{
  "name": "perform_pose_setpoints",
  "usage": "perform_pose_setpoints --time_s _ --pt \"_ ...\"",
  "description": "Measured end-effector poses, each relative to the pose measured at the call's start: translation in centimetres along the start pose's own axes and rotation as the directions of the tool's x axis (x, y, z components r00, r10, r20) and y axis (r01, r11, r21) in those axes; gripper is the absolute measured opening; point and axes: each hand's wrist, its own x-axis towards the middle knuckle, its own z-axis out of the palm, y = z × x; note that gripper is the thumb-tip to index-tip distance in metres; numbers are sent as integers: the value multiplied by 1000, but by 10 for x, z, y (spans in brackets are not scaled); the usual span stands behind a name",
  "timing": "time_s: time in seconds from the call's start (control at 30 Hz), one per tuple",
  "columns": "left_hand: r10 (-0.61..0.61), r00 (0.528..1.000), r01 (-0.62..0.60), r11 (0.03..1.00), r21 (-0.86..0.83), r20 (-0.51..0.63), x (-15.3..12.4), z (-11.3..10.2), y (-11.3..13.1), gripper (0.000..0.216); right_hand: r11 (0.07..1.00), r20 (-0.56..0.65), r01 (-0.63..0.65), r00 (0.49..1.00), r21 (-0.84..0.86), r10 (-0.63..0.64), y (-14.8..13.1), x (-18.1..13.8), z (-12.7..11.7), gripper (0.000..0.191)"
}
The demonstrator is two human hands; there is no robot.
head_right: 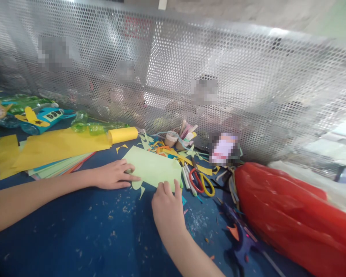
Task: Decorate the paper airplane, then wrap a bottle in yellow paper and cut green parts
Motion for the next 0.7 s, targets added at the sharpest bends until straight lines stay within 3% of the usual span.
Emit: perform_pose_setpoints --time_s 0.33,0.7 --pt "-7 1000 7 1000 -5 1 0 -1 1 40 995 222 -89 970 -55 99 -2 -5 -15 23" --pt "6 1000 -6 1000 -14 -6 0 0 0 41 983 304 -160 935 -91 180 5 -5 -16 25"
